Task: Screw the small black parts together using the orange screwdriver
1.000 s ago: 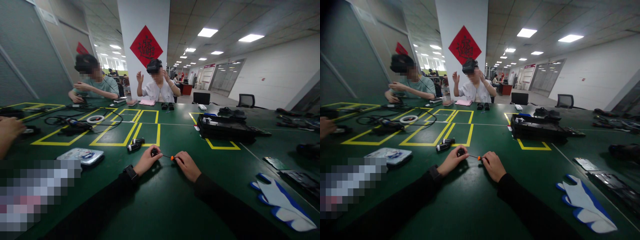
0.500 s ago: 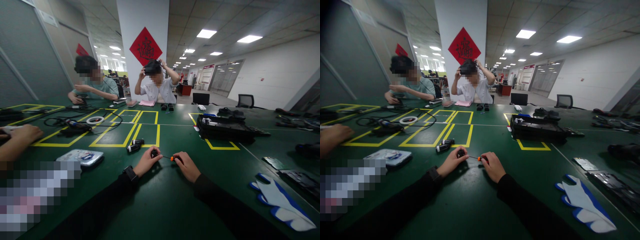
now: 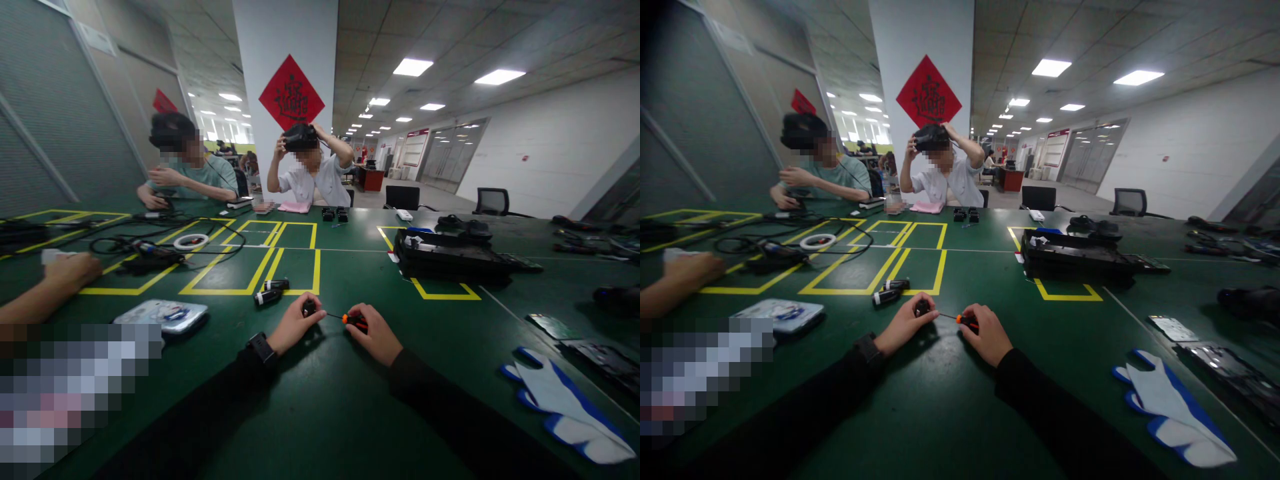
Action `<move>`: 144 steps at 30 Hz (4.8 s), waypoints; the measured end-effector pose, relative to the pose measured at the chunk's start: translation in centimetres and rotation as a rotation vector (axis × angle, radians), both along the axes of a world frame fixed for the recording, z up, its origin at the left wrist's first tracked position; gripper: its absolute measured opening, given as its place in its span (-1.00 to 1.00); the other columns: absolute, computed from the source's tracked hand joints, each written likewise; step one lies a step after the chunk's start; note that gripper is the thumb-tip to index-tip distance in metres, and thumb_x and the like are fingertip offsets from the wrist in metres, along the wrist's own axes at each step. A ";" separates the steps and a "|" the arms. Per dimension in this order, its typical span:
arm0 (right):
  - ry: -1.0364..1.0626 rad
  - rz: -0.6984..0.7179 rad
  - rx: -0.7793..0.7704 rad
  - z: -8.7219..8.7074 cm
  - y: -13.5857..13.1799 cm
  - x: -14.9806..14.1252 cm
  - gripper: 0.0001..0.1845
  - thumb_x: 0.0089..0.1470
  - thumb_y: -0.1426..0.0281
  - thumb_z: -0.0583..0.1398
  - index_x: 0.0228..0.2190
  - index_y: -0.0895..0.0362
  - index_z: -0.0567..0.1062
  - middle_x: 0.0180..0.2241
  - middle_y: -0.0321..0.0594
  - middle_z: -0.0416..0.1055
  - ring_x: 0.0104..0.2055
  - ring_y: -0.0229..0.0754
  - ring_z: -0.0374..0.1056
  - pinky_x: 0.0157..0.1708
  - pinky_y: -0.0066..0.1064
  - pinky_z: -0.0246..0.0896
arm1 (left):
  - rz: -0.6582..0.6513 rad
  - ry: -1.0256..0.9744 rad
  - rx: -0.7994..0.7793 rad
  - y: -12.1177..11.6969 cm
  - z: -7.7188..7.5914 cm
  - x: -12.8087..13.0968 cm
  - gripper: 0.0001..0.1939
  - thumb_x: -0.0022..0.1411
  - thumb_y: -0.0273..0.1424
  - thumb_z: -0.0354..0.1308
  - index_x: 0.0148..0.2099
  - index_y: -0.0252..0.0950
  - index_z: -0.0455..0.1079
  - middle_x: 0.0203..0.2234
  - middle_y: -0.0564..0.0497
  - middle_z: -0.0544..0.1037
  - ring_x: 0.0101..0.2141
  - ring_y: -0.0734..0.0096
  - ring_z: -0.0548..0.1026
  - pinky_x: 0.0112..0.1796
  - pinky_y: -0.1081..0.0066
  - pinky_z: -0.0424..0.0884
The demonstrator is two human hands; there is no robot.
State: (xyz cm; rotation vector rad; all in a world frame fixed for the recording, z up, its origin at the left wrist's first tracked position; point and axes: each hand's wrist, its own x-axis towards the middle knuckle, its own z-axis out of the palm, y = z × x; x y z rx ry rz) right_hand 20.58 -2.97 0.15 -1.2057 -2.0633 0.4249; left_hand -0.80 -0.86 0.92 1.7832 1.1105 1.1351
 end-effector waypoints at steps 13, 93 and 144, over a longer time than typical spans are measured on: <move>-0.023 -0.006 0.001 -0.1 0.0 0.1 -0.86 0.01 0.45 0.13 -0.30 0.13 0.33 -0.31 -0.21 0.30 -0.26 -0.19 0.21 -0.23 -0.35 0.12 | -0.012 -0.002 0.003 0.0 0.0 0.0 -0.78 0.04 -0.26 0.12 -0.31 -0.29 0.27 -0.42 0.07 0.38 -0.38 0.46 0.35 -0.30 0.45 0.27; 0.066 0.087 0.046 0.5 -0.3 0.0 -0.80 -0.01 0.54 0.11 -0.27 0.12 0.35 -0.28 -0.20 0.29 -0.19 -0.18 0.20 -0.16 -0.32 0.11 | 0.007 0.016 -0.005 0.1 -0.2 0.0 -0.79 0.04 -0.29 0.12 -0.28 -0.29 0.28 -0.40 0.07 0.40 -0.36 0.43 0.37 -0.28 0.43 0.27; 0.092 -0.011 0.034 0.0 -0.2 0.1 -0.63 -0.05 0.59 0.06 -0.15 0.11 0.28 -0.31 -0.23 0.32 -0.21 -0.18 0.23 -0.13 -0.26 0.11 | -0.026 0.004 -0.011 0.2 -0.4 -0.1 -0.79 0.05 -0.31 0.12 -0.26 -0.28 0.26 -0.40 0.08 0.38 -0.35 0.44 0.35 -0.27 0.44 0.26</move>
